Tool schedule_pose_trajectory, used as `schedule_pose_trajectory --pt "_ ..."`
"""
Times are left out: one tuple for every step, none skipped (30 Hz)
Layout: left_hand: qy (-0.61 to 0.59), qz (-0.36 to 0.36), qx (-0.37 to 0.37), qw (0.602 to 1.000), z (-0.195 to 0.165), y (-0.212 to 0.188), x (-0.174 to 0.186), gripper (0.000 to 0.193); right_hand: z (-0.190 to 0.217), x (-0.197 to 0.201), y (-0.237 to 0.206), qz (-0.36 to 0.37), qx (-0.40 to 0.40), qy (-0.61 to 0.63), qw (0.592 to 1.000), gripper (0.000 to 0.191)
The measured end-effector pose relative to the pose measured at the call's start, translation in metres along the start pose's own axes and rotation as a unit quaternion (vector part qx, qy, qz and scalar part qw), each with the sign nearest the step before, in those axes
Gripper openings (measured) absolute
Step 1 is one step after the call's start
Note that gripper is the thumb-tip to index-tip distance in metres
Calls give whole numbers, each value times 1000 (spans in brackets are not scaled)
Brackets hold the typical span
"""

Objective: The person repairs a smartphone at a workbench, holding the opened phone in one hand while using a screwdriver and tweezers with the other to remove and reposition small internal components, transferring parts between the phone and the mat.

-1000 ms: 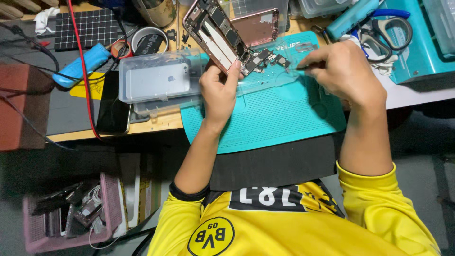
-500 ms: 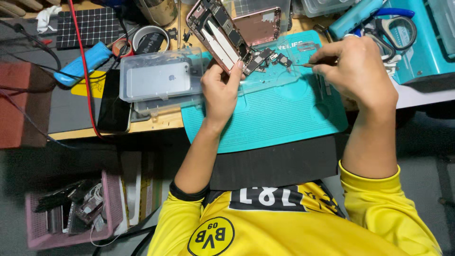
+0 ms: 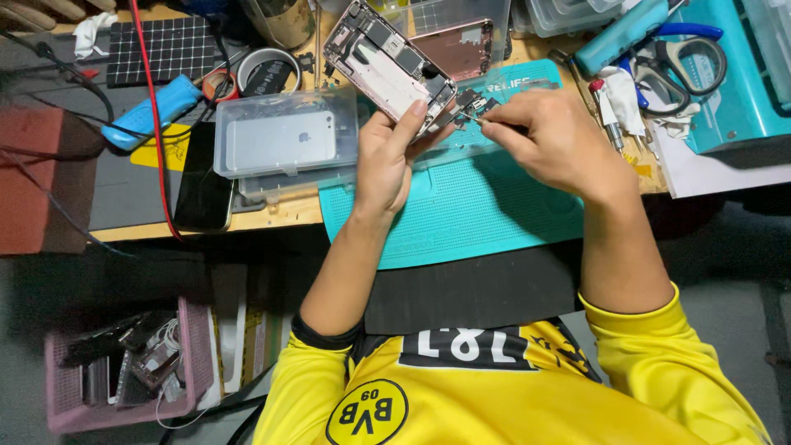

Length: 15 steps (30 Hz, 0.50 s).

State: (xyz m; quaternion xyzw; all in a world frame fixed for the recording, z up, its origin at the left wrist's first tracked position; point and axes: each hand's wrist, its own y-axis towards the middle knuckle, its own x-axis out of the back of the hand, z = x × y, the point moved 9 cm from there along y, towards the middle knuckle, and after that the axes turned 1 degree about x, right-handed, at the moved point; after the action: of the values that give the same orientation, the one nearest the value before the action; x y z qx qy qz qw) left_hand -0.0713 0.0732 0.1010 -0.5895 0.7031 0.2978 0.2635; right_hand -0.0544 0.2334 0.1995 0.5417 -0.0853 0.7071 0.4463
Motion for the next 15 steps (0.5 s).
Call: schedule_pose_trajectory --pt "-6 3 2 1000 0 0 -1 25 0 -3 2 13 -15 8 1000 17" --pt "-11 6 4 1000 1 -1 -2 25 0 -6 3 27 -30 15 999 17" --pt "-8 9 5 1000 1 -1 -3 25 0 -8 4 28 -44 29 998 18" --pt "-5 11 5 1000 2 -2 -4 25 1 -10 5 28 -57 43 997 18" --pt "-1 14 6 1000 2 -2 -4 25 0 -11 6 29 -71 57 995 18" --pt "-2 13 8 1000 3 -2 -4 25 -1 -13 7 38 -83 48 995 19" --pt "-2 13 11 1000 4 -2 -4 25 -2 -16 7 46 -95 38 994 21" --pt "-1 12 14 1000 5 -2 -4 25 -3 -17 8 54 -108 29 992 24" --pt "1 12 12 1000 5 -2 -4 25 0 -16 10 45 -97 38 994 22" --pt "4 13 11 1000 5 -2 -5 26 4 -15 11 36 -85 47 995 20" --pt "7 13 9 1000 5 -2 -5 26 7 -14 12 26 -74 56 995 20" --pt "15 9 6 1000 5 -1 -4 26 8 -14 13 29 -73 55 995 20" --pt "22 4 4 1000 5 -1 -4 26 9 -15 14 31 -73 53 995 20" --pt "29 -1 1 1000 5 -1 -3 25 10 -14 14 33 -73 52 995 20" --pt "33 -5 3 999 6 -1 -2 25 8 -15 12 43 -87 54 994 21"
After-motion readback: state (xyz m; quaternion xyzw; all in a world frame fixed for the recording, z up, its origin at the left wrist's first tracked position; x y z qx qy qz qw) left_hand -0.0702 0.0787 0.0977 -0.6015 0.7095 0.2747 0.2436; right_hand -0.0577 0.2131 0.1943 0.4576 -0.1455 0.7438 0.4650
